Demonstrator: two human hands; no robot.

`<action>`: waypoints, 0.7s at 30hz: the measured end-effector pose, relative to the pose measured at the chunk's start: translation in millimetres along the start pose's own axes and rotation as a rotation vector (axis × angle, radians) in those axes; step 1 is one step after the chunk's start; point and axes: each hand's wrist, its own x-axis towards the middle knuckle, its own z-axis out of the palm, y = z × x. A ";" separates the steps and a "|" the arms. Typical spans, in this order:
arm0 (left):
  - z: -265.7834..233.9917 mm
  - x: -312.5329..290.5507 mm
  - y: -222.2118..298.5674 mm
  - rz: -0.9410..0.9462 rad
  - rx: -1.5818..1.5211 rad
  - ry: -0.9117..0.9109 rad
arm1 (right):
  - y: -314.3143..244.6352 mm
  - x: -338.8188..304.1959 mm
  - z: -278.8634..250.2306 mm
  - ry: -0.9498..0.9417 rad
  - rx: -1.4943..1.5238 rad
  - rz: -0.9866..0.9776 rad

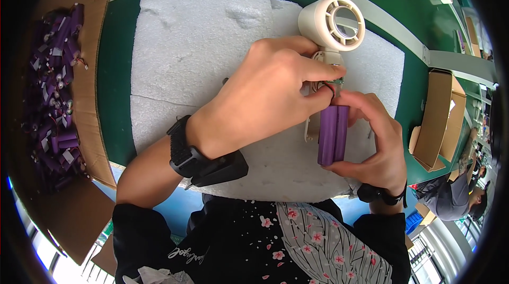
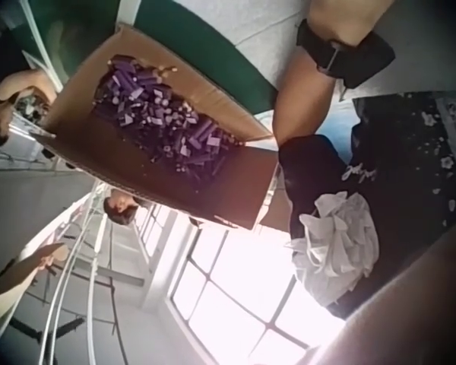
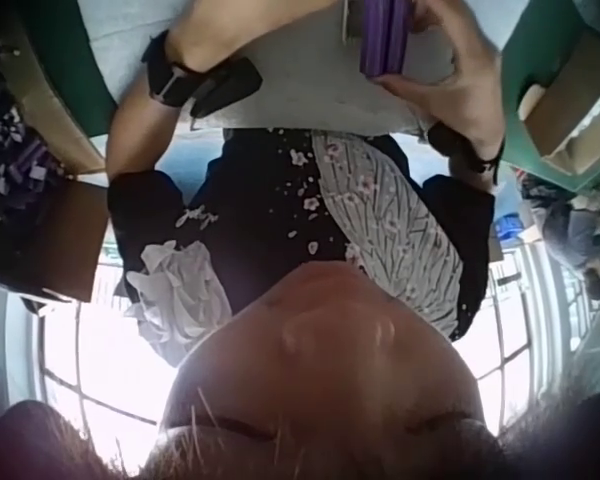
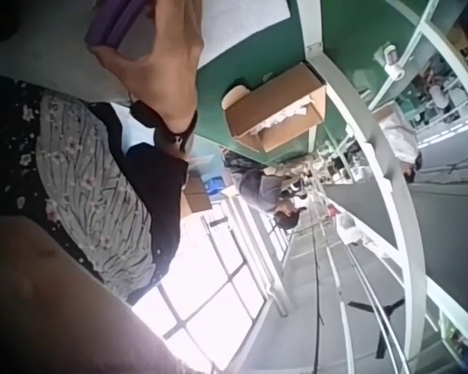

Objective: The person picks up a battery pack, peels off a piece of tape, and applies a new adhesive strip. They then pick up a fan housing, connect the battery pack's wire to the circuit board, and press the battery into the housing.

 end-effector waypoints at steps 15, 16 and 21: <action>-13.1 3.0 2.3 0.121 0.100 -0.175 | 4.2 4.8 15.2 0.104 -0.158 -0.133; -13.3 2.6 2.2 0.121 0.101 -0.174 | 4.1 4.5 15.5 0.109 -0.160 -0.131; -11.8 0.0 0.8 0.121 0.114 -0.175 | 0.7 2.6 14.0 0.113 -0.191 -0.135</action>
